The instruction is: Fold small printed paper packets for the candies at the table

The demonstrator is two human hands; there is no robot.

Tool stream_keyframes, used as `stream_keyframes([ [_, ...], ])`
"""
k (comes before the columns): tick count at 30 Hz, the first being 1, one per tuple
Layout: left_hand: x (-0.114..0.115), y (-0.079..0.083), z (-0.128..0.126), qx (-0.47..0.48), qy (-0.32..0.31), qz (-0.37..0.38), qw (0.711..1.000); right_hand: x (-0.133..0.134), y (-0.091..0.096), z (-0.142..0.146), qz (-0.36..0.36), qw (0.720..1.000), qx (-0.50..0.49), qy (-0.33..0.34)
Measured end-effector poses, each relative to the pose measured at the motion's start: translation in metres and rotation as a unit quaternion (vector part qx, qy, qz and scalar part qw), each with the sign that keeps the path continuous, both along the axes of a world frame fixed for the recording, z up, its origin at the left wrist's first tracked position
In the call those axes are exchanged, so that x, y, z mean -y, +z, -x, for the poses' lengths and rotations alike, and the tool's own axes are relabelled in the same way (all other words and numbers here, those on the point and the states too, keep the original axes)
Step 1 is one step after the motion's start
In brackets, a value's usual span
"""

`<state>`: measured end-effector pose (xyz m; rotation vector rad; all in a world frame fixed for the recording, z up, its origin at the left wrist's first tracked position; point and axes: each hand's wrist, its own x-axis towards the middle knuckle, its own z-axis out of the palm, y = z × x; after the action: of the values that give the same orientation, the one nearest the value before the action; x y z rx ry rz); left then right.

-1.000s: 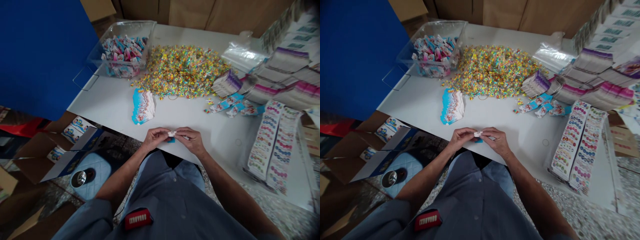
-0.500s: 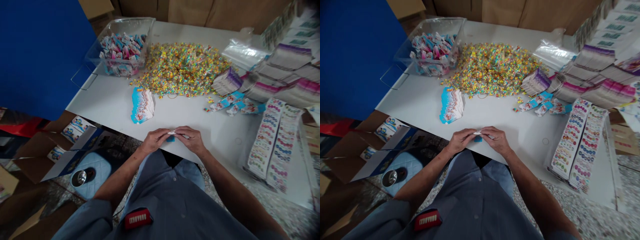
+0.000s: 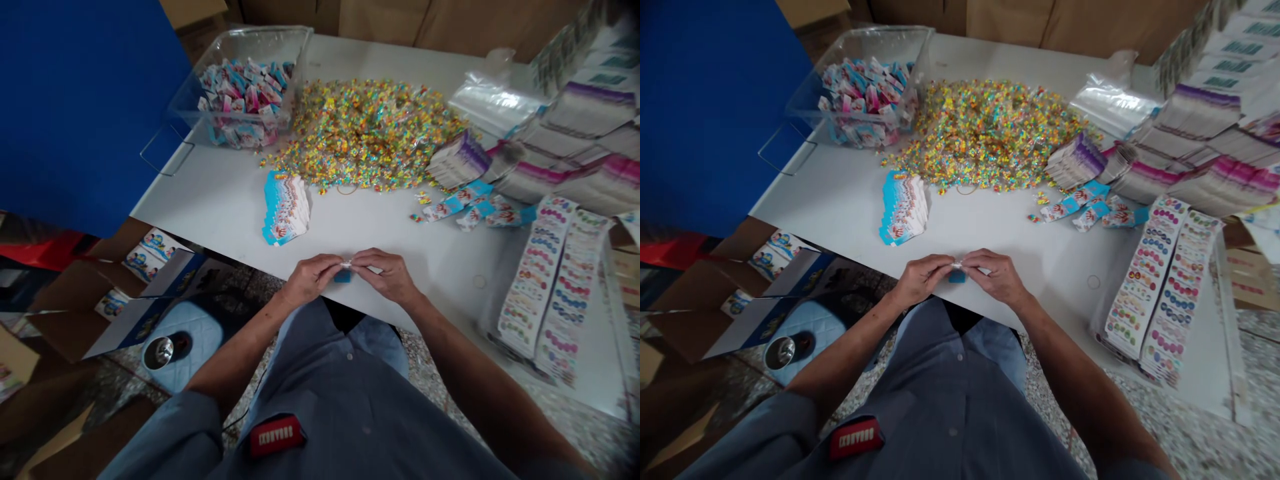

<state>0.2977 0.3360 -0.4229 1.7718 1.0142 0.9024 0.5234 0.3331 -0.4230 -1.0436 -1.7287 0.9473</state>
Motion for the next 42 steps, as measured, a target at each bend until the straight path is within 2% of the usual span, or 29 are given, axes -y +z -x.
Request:
stream_keyframes([
  [6, -0.003, 0.007, -0.001, 0.006, 0.004, 0.028, 1.000, 0.000, 0.001, 0.000, 0.041, 0.999, -0.004, 0.000],
  [15, -0.004, 0.003, 0.002, 0.011, -0.003, 0.029, 1.000, -0.001, 0.002, -0.002, -0.009, 1.000, 0.021, 0.021],
  [22, -0.003, 0.000, 0.004, 0.020, -0.021, 0.041, 0.999, 0.003, -0.004, -0.003, -0.077, 0.995, 0.057, 0.019],
  [29, 0.000, -0.016, 0.006, 0.017, -0.024, -0.023, 0.999, 0.006, -0.014, -0.014, -0.134, 0.982, 0.127, 0.045],
  [33, 0.002, -0.022, 0.006, 0.011, -0.014, -0.024, 1.000, 0.008, -0.021, -0.016, -0.137, 0.975, 0.171, 0.039],
  [38, 0.005, -0.027, 0.008, 0.008, -0.003, -0.027, 1.000, 0.009, -0.028, -0.014, -0.190, 0.961, 0.197, 0.036],
  [42, 0.002, -0.033, 0.009, -0.001, -0.014, -0.107, 0.994, 0.007, -0.028, -0.014, -0.223, 0.951, 0.212, 0.035],
])
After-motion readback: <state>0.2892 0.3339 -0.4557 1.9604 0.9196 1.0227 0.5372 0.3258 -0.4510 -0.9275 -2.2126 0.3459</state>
